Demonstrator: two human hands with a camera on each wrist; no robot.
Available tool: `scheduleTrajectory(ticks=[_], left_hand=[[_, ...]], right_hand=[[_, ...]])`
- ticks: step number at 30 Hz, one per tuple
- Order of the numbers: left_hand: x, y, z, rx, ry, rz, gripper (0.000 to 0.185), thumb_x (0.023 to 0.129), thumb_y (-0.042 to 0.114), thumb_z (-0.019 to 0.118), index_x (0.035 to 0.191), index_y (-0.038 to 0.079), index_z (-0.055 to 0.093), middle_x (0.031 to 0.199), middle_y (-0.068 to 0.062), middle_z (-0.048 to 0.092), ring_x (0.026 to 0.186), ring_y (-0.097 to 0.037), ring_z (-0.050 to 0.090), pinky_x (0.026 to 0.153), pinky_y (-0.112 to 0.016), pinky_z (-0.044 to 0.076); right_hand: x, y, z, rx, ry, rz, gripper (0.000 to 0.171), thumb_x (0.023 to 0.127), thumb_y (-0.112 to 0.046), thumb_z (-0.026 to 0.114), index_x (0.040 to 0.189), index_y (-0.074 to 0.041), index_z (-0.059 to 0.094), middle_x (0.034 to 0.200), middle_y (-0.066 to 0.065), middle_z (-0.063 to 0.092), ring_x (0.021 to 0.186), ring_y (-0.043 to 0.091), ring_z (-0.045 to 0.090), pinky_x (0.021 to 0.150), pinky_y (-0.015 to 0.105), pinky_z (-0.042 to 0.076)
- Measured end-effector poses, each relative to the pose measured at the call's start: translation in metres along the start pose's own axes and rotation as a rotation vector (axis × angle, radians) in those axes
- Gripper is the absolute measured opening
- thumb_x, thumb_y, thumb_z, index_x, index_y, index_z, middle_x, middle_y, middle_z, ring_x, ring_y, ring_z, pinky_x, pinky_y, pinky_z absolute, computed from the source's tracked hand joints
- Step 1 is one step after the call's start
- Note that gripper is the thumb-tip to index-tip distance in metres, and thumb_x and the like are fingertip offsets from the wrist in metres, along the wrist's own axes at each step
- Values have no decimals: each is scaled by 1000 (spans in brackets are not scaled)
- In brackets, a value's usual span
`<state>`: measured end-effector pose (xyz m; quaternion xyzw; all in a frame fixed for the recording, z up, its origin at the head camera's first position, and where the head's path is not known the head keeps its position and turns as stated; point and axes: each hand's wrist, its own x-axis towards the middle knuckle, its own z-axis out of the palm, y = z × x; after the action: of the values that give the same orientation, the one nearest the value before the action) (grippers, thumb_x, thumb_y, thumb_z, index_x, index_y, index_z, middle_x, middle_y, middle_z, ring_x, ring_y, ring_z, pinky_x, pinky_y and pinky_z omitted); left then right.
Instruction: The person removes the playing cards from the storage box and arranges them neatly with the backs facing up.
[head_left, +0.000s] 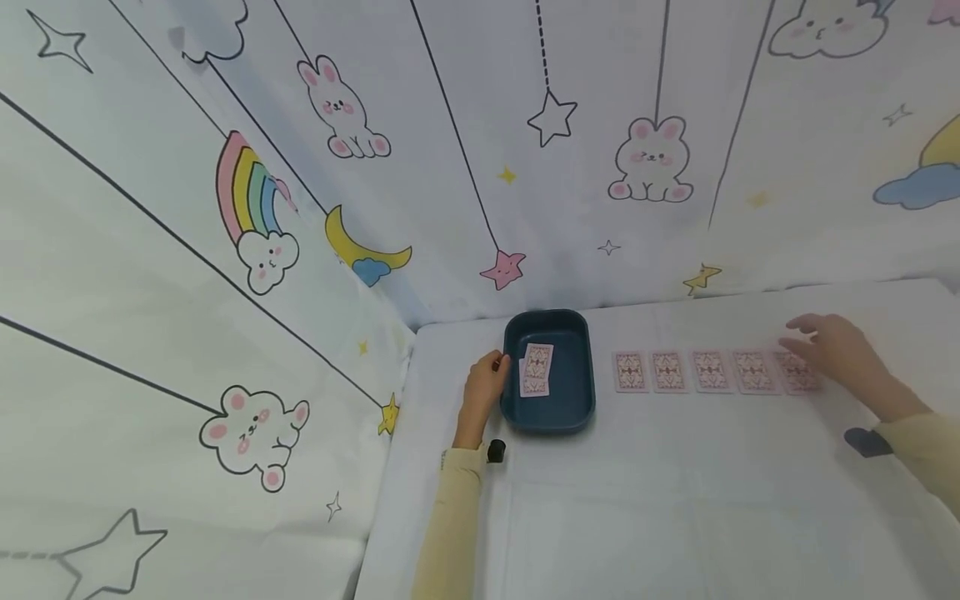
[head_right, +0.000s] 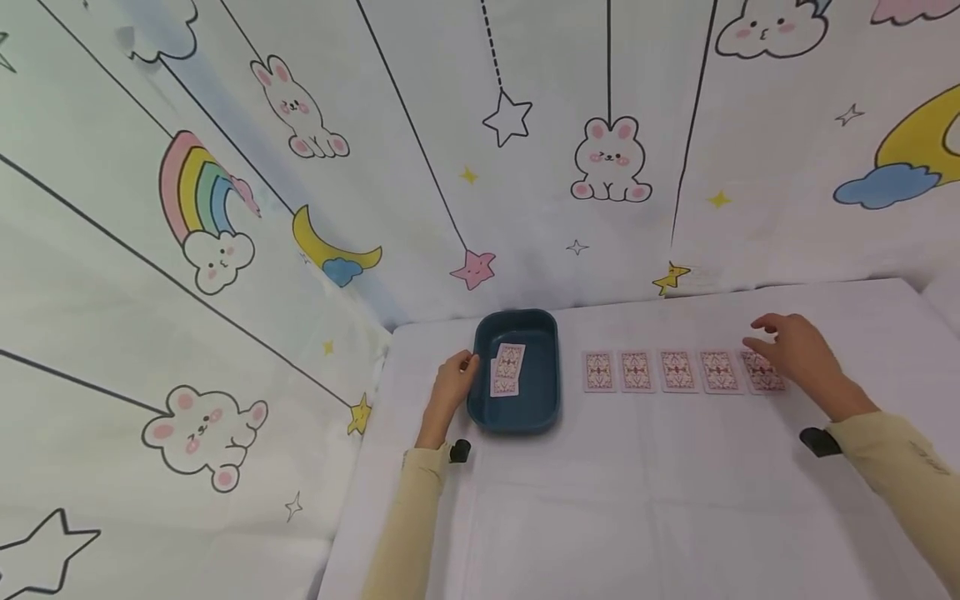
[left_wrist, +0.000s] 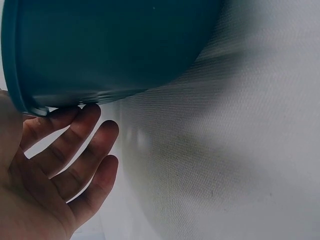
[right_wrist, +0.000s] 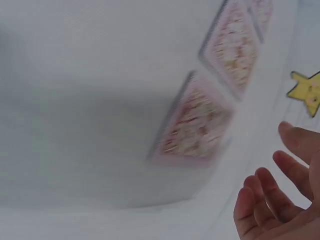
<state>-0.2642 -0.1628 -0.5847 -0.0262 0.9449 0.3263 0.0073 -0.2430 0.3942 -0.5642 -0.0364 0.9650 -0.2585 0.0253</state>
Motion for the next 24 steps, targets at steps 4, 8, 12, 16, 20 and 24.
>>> scheduleTrajectory(ticks=[4, 8, 12, 16, 20, 24], left_hand=[[0, 0, -2, -3, 0, -8, 29, 105, 37, 48, 95, 14, 62, 83, -4, 62, 67, -16, 53, 57, -28, 38], [-1, 1, -2, -3, 3, -12, 28, 105, 37, 49, 95, 14, 62, 83, -4, 61, 68, -16, 52, 58, -28, 38], [0, 2, -2, -6, 10, -18, 28, 105, 36, 49, 95, 14, 62, 82, -3, 60, 68, -16, 52, 58, -27, 38], [1, 3, -3, -10, 14, -22, 28, 105, 36, 50, 95, 14, 62, 81, -3, 59, 67, -16, 52, 57, -28, 38], [1, 3, -4, -5, 14, -19, 28, 105, 36, 50, 95, 14, 62, 81, -3, 59, 67, -16, 52, 58, -28, 38], [-1, 2, -3, 7, 13, -11, 27, 105, 35, 51, 93, 14, 62, 80, -3, 60, 66, -16, 52, 57, -28, 38]], right_hand=[[7, -34, -4, 36, -19, -14, 61, 102, -37, 56, 133, 14, 47, 128, 43, 46, 113, 60, 48, 91, 70, 40], [17, -65, 0, 56, -35, -45, 65, 102, -40, 57, 136, 14, 46, 131, 42, 46, 117, 59, 47, 94, 70, 40], [30, -91, 8, 79, -43, -81, 67, 100, -43, 58, 138, 11, 46, 133, 39, 48, 119, 56, 48, 96, 69, 40], [41, -116, 16, 111, -50, -106, 66, 99, -41, 62, 141, 7, 46, 135, 36, 49, 121, 54, 49, 98, 67, 40], [48, -142, 24, 122, -67, -124, 65, 98, -41, 63, 139, 8, 47, 134, 36, 50, 121, 53, 50, 98, 66, 41], [53, -164, 36, 120, -86, -134, 63, 98, -39, 63, 137, 8, 48, 133, 35, 51, 121, 52, 51, 99, 64, 42]])
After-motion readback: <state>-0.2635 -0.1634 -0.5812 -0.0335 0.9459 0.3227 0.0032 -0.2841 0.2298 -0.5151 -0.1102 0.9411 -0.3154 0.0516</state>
